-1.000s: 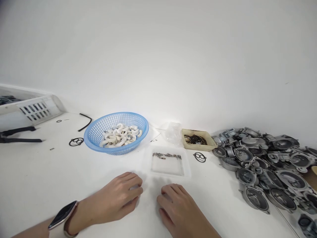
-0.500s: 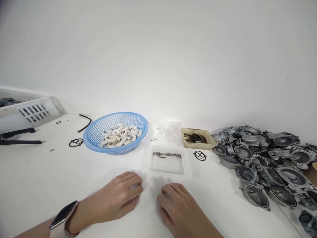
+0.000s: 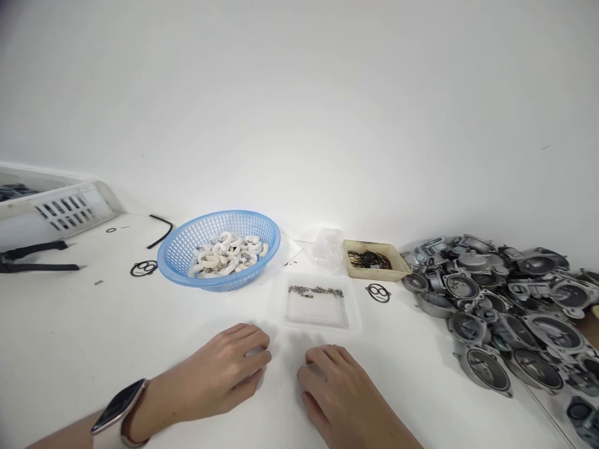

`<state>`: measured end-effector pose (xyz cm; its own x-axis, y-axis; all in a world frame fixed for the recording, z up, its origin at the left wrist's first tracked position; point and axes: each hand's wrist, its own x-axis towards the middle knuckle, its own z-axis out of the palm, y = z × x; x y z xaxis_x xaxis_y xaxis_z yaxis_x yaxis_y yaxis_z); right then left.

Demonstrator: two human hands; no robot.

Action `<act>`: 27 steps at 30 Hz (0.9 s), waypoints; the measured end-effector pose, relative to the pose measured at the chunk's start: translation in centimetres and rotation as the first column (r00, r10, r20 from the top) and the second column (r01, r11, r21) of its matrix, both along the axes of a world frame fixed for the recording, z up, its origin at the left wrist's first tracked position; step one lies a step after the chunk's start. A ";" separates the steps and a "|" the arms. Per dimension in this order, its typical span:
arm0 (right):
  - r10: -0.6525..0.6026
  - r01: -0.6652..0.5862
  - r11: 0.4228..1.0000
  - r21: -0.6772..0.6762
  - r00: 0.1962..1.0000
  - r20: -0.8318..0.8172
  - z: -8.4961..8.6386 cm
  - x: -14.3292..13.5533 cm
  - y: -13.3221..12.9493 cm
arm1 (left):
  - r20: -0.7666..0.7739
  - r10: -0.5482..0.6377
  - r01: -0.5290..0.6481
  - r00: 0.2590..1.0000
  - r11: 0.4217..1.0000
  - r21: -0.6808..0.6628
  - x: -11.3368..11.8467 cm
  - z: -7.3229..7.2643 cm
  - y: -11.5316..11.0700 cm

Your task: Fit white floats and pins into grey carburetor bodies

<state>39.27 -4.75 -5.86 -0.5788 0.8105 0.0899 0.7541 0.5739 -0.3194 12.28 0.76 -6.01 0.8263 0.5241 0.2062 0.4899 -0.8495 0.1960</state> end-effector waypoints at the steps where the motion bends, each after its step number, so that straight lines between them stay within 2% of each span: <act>1: 0.000 0.000 1.000 0.002 1.000 -0.002 0.0 0.0 0.0 | 0.002 0.003 -0.003 1.000 1.000 0.001 0.0 0.0 0.0; 12: 0.016 -0.016 1.000 0.021 1.000 0.008 -0.4 0.0 0.1 | 0.003 0.001 -0.001 1.000 1.000 0.012 -0.1 0.0 -0.1; 27: 0.022 -0.022 1.000 0.022 1.000 0.019 0.0 0.0 0.1 | -0.005 0.000 0.000 1.000 1.000 0.005 0.0 0.1 -0.1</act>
<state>39.30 -4.61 -5.87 -0.5980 0.7956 0.0967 0.7471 0.5971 -0.2921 12.28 0.62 -5.92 0.8273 0.5230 0.2049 0.4908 -0.8505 0.1893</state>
